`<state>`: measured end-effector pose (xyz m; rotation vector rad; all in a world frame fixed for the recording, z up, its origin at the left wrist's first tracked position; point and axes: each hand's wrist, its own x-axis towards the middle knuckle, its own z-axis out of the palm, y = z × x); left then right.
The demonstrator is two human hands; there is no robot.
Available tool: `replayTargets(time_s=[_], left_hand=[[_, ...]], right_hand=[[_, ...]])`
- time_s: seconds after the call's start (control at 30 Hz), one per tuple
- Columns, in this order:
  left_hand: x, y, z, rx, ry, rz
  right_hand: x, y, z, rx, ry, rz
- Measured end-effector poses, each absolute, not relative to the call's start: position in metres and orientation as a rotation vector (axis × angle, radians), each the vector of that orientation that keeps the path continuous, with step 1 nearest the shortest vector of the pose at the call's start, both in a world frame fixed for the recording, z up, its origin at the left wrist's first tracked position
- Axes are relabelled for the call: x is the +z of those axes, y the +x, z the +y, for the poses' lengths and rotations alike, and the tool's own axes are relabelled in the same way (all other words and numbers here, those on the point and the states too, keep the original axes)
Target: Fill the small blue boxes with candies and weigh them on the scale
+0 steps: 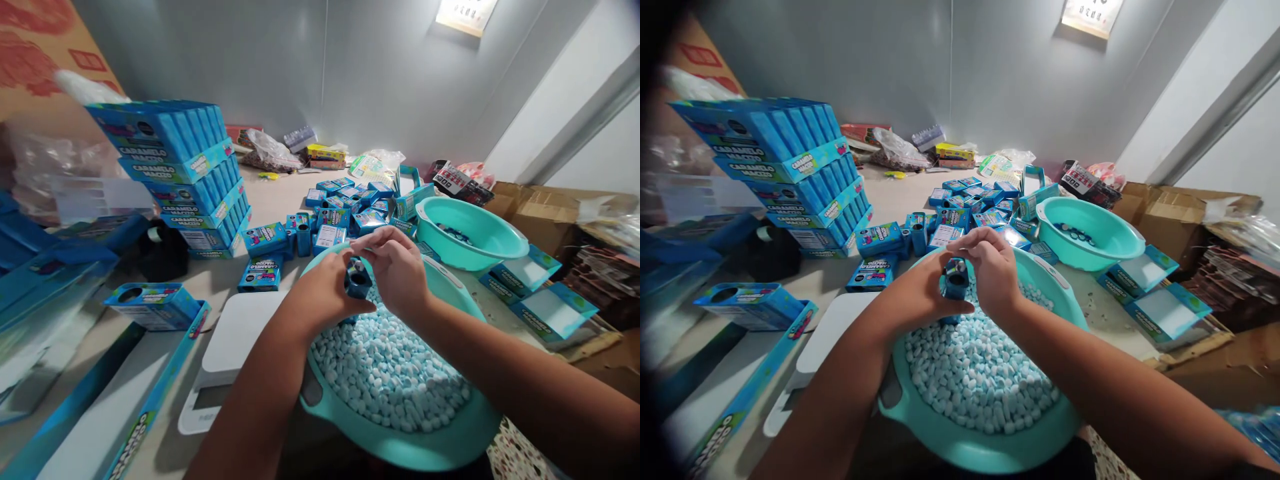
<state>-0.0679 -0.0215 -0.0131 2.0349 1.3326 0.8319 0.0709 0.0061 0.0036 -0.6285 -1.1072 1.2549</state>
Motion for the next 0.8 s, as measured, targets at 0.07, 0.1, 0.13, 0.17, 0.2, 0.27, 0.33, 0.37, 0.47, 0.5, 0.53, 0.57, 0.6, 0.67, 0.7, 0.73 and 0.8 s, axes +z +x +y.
replayTargets(time_s=[0.07,0.1,0.13,0.17,0.2,0.27,0.33,0.37,0.47,0.5,0.53,0.57,0.6,0.67,0.7,0.73,0.8], left_hand=[[-0.012,-0.068,-0.023,0.791,2.016,1.370],[-0.011,-0.068,-0.024,0.789,2.005,1.385],[-0.010,-0.068,-0.025,0.796,1.999,1.388],[-0.009,-0.068,-0.026,0.804,1.997,1.380],[-0.007,-0.068,-0.027,0.812,1.995,1.370],[-0.005,-0.067,-0.028,0.823,1.990,1.364],[-0.002,-0.067,-0.029,0.828,1.988,1.350],[-0.001,-0.066,-0.030,0.833,1.987,1.336],[-0.001,-0.066,-0.030,0.833,1.973,1.304],[-0.001,-0.066,-0.030,0.828,1.969,1.300],[-0.001,-0.066,-0.030,0.822,1.969,1.294],[-0.001,-0.066,-0.031,0.818,1.971,1.286],[-0.002,-0.066,-0.032,0.814,1.976,1.275],[-0.003,-0.067,-0.033,0.809,1.975,1.258],[-0.003,-0.067,-0.033,0.809,1.975,1.257],[-0.003,-0.066,-0.033,0.819,1.978,1.261],[-0.004,-0.064,-0.031,0.914,1.989,1.291]], right_hand=[[0.005,0.075,0.009,1.093,-0.635,-1.130],[0.005,0.078,0.011,1.003,-0.646,-1.158],[0.006,0.080,0.012,0.927,-0.654,-1.189],[0.006,0.082,0.013,0.875,-0.660,-1.217],[0.007,0.083,0.014,0.850,-0.670,-1.227],[0.009,0.085,0.016,0.885,-0.717,-1.190],[0.011,0.086,0.018,0.973,-0.797,-1.112],[0.012,0.087,0.020,1.016,-0.839,-1.080],[0.013,0.090,0.024,1.081,-0.927,-1.075],[0.013,0.091,0.026,1.091,-0.947,-1.083],[0.013,0.092,0.027,1.106,-0.967,-1.080],[0.014,0.094,0.028,1.132,-0.986,-1.063],[0.014,0.095,0.029,1.174,-1.006,-1.030],[0.015,0.097,0.031,1.287,-1.054,-0.941],[0.016,0.098,0.033,1.342,-1.078,-0.912],[0.015,0.099,0.034,1.382,-1.101,-0.913],[0.011,0.100,0.039,1.387,-1.157,-1.027]])
